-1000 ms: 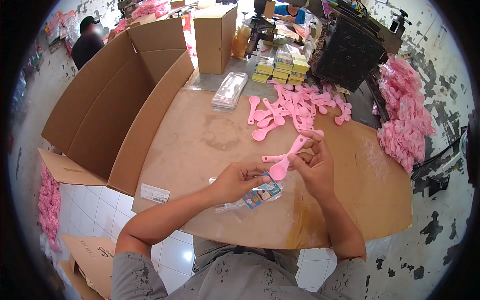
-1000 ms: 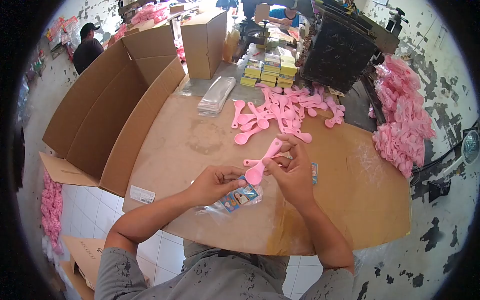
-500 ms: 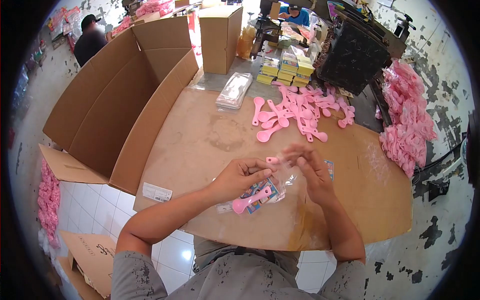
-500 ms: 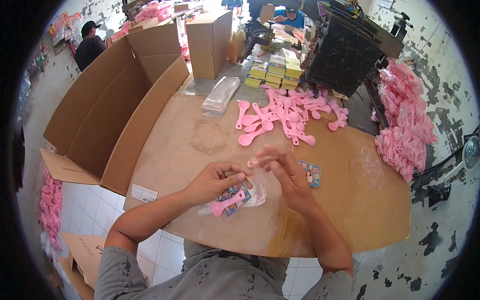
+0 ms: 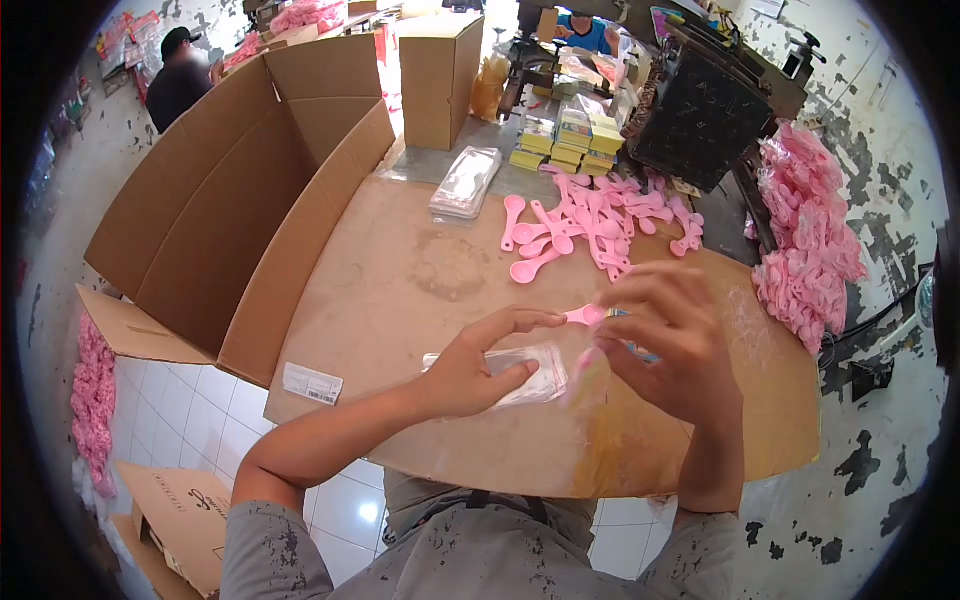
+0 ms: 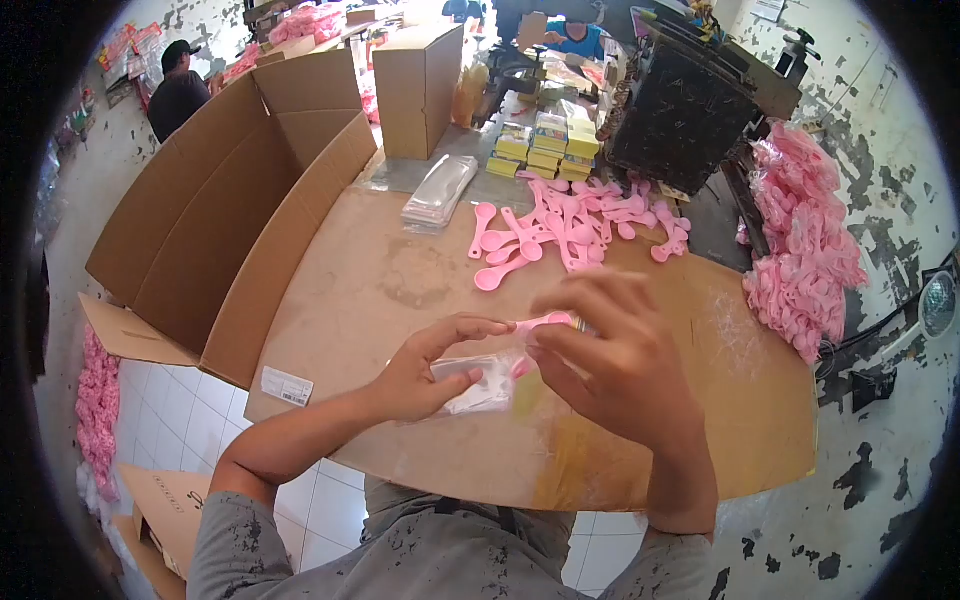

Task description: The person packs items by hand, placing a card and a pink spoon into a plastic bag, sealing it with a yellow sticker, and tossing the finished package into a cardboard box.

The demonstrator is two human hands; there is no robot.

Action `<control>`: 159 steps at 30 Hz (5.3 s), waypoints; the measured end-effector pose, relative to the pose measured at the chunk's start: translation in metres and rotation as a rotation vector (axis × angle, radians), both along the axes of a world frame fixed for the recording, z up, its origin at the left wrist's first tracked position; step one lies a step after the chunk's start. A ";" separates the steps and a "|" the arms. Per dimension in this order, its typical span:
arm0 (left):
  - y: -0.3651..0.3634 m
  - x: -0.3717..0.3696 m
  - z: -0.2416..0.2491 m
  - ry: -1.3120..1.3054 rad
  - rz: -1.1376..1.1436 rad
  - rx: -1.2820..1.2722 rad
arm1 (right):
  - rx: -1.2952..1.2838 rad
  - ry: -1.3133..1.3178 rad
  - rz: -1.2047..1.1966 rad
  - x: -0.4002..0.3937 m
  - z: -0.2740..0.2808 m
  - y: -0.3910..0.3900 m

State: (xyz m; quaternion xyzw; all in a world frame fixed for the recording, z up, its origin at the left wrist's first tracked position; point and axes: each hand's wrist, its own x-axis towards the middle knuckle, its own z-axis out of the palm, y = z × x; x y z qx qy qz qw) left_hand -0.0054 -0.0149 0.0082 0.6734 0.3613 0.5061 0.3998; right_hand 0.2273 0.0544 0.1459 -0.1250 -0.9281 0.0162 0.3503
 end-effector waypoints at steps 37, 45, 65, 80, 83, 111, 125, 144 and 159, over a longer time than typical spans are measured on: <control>-0.009 0.008 0.012 0.169 0.049 0.014 | 0.160 -0.065 -0.251 -0.027 -0.070 0.013; -0.003 0.001 0.014 -0.147 -0.020 -0.299 | -1.223 0.312 0.232 0.153 -0.045 0.070; 0.006 0.009 -0.008 -0.257 0.000 -0.344 | -1.003 -0.004 0.052 0.018 -0.098 0.009; 0.009 0.006 -0.021 -0.119 0.057 -0.439 | -1.400 0.331 0.117 0.014 -0.154 0.028; 0.010 0.005 -0.019 -0.102 0.061 -0.408 | -1.394 0.316 0.126 0.016 -0.155 0.030; 0.017 0.001 -0.024 -0.233 -0.019 -0.474 | -1.353 0.260 0.163 0.012 -0.135 0.026; 0.018 -0.036 0.003 -0.255 0.334 -0.257 | -1.041 0.134 -0.044 0.044 -0.114 0.042; 0.025 -0.005 -0.032 0.290 0.210 -0.250 | -1.027 0.115 -0.308 0.092 -0.121 0.079; 0.020 -0.001 -0.027 0.255 0.210 -0.302 | -0.945 0.059 0.100 0.024 -0.151 0.019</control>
